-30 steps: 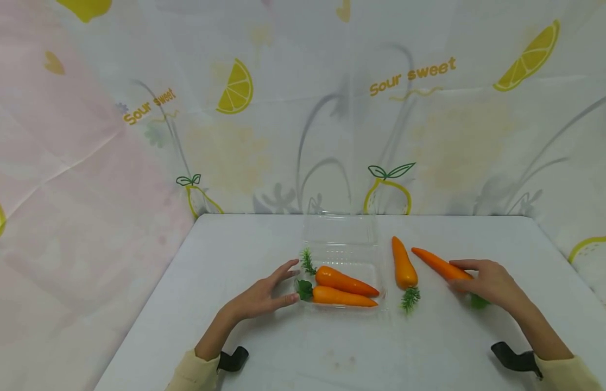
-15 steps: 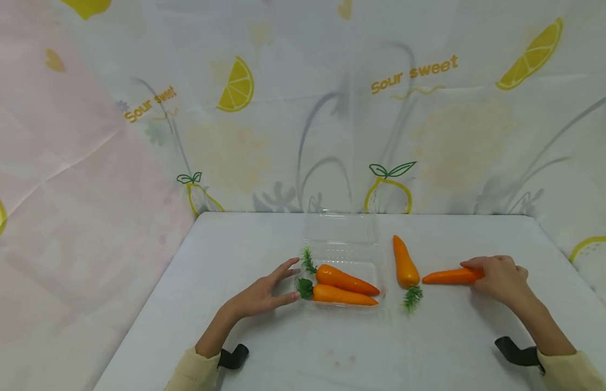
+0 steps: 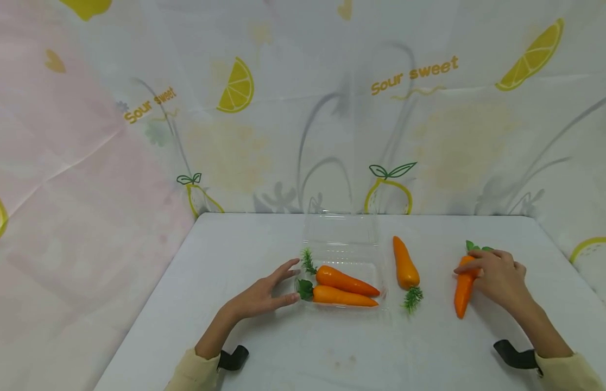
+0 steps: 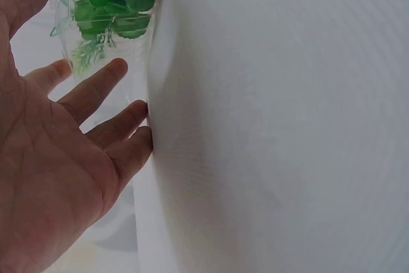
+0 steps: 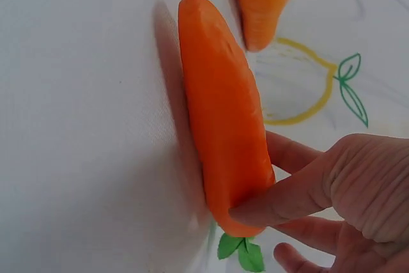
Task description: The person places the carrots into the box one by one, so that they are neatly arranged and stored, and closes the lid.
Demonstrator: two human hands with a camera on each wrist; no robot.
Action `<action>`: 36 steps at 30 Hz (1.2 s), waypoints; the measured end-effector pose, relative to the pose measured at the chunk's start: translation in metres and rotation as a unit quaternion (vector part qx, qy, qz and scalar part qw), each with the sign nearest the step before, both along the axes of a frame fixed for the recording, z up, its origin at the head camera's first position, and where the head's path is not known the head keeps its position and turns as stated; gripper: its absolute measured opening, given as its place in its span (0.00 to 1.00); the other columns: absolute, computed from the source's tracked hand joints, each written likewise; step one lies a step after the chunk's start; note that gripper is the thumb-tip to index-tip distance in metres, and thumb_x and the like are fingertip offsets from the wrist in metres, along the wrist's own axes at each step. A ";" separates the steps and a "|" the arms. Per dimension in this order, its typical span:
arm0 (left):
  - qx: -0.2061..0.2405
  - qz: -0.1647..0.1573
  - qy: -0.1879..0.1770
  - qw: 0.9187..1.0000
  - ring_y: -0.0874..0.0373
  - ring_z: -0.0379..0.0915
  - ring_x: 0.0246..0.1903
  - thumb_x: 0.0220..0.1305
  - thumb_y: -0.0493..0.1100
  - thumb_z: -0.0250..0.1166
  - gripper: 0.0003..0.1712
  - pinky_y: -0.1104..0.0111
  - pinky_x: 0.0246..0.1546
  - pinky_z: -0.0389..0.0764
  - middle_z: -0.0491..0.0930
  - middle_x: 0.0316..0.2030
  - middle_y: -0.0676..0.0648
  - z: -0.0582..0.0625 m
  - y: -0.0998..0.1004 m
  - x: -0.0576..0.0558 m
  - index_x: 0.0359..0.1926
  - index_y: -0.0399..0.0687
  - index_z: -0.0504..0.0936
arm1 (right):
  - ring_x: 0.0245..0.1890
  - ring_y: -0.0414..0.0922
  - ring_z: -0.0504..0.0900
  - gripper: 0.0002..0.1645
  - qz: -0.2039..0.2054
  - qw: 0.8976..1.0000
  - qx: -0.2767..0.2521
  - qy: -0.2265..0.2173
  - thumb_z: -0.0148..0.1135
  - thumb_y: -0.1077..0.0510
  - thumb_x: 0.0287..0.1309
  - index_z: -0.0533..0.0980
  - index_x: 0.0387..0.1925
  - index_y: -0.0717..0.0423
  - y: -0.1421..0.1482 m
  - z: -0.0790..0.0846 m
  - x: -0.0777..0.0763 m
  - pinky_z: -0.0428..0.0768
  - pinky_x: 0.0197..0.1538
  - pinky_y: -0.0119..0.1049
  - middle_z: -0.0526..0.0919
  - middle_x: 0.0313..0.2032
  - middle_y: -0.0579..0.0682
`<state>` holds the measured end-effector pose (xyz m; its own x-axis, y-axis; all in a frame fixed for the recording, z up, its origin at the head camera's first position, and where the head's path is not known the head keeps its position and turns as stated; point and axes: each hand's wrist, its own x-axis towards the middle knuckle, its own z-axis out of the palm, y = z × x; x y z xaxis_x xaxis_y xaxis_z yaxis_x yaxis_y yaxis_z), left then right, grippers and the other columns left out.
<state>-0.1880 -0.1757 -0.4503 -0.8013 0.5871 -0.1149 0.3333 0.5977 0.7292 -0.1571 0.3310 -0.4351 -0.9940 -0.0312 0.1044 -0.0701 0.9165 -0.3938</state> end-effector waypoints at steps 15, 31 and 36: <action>0.000 0.003 -0.005 1.000 0.45 0.60 0.68 0.67 0.62 0.61 0.47 0.38 0.62 0.60 0.63 0.71 0.49 -0.001 -0.001 0.001 0.78 0.66 0.46 | 0.55 0.80 0.57 0.18 0.009 1.000 -0.019 -0.023 0.56 0.74 0.49 0.87 0.36 0.60 0.002 0.001 -0.001 0.59 0.43 0.75 0.70 0.57 0.75; 0.001 0.001 0.001 1.000 0.44 0.60 0.68 0.67 0.62 0.61 0.47 0.37 0.62 0.59 0.63 0.71 0.49 -0.001 0.000 0.000 0.78 0.65 0.46 | 0.52 0.74 0.72 0.09 0.097 0.991 -0.085 -0.018 0.63 0.71 0.56 0.85 0.35 0.60 0.001 -0.002 0.002 0.69 0.50 0.71 0.78 0.49 0.75; -0.001 0.002 0.001 1.000 0.44 0.60 0.68 0.67 0.62 0.61 0.47 0.37 0.62 0.59 0.63 0.71 0.49 -0.001 0.000 0.000 0.78 0.66 0.46 | 0.48 0.69 0.77 0.08 0.099 0.992 -0.084 -0.002 0.70 0.67 0.52 0.83 0.37 0.60 0.000 -0.003 0.002 0.72 0.48 0.68 0.83 0.44 0.67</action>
